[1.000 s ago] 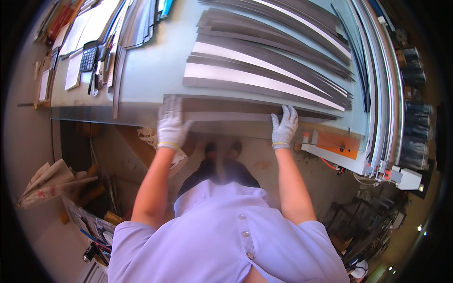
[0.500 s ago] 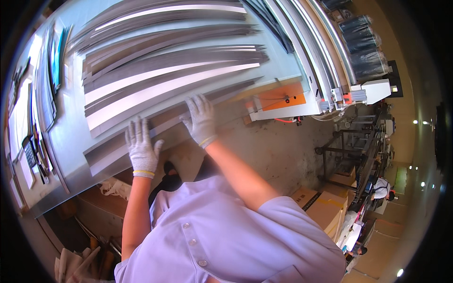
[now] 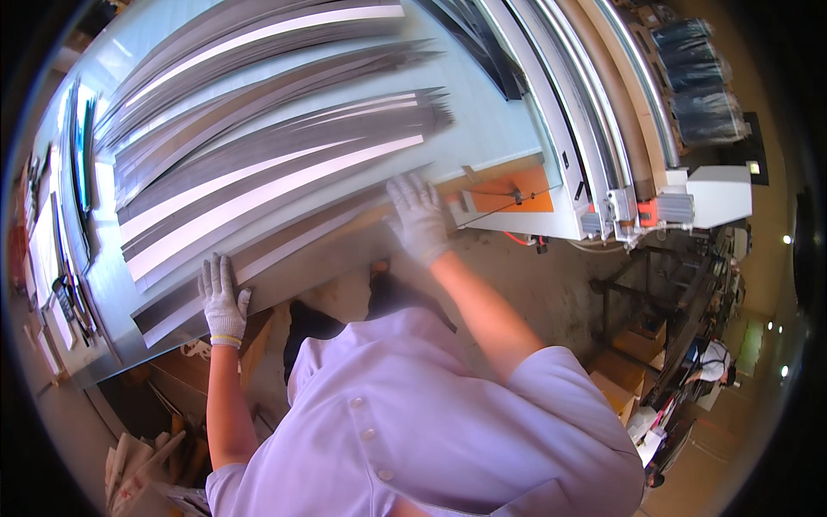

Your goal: The person applies white tape along the length of several metal strips on a workbench, smoothing the tape by hand and stacking the finished strips.

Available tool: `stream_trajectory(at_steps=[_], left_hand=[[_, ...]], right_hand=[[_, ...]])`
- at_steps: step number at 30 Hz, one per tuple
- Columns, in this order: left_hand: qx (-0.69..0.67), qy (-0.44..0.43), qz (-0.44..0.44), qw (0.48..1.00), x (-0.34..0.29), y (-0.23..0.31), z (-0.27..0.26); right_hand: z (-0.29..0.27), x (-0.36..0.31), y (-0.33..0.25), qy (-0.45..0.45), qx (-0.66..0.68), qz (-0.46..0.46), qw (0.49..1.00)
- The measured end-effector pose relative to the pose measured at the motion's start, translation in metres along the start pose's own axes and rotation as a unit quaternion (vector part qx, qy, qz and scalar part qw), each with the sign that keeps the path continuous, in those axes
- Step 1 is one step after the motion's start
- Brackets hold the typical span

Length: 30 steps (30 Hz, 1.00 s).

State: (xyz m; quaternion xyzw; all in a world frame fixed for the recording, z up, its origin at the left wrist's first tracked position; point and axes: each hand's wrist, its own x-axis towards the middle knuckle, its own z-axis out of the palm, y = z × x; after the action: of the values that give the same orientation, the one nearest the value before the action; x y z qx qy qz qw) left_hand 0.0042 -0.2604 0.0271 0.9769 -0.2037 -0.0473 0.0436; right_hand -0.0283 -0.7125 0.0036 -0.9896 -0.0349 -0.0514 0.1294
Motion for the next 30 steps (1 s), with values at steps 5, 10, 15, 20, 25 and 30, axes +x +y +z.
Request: stream_trajectory(at_steps=[5,10,15,20,25,30], left_hand=[[0.001,0.009,0.012,1.000,-0.005,0.024,-0.019],[-0.014,-0.009,0.017,1.000,-0.026,0.036,-0.027],[-0.005,-0.004,0.024,1.000,-0.012,0.014,-0.050],[0.002,0.065,-0.023,0.998,0.088,0.012,-0.144],[0.101,0.170,0.021,0.980,0.217,0.007,-0.179],[0.210,0.135,0.002,0.968,0.322,-0.009,-0.099]], right_hand=[[-0.015,0.010,0.026,0.088,0.086,0.034,0.992],[-0.023,-0.004,0.084,0.164,0.036,0.187,0.968],[-0.029,-0.015,0.126,0.159,0.005,0.202,0.966],[-0.030,-0.014,0.117,0.165,0.040,0.258,0.951],[-0.021,-0.020,0.107,0.199,0.044,0.317,0.926],[-0.011,-0.033,0.100,0.242,0.049,0.375,0.894]])
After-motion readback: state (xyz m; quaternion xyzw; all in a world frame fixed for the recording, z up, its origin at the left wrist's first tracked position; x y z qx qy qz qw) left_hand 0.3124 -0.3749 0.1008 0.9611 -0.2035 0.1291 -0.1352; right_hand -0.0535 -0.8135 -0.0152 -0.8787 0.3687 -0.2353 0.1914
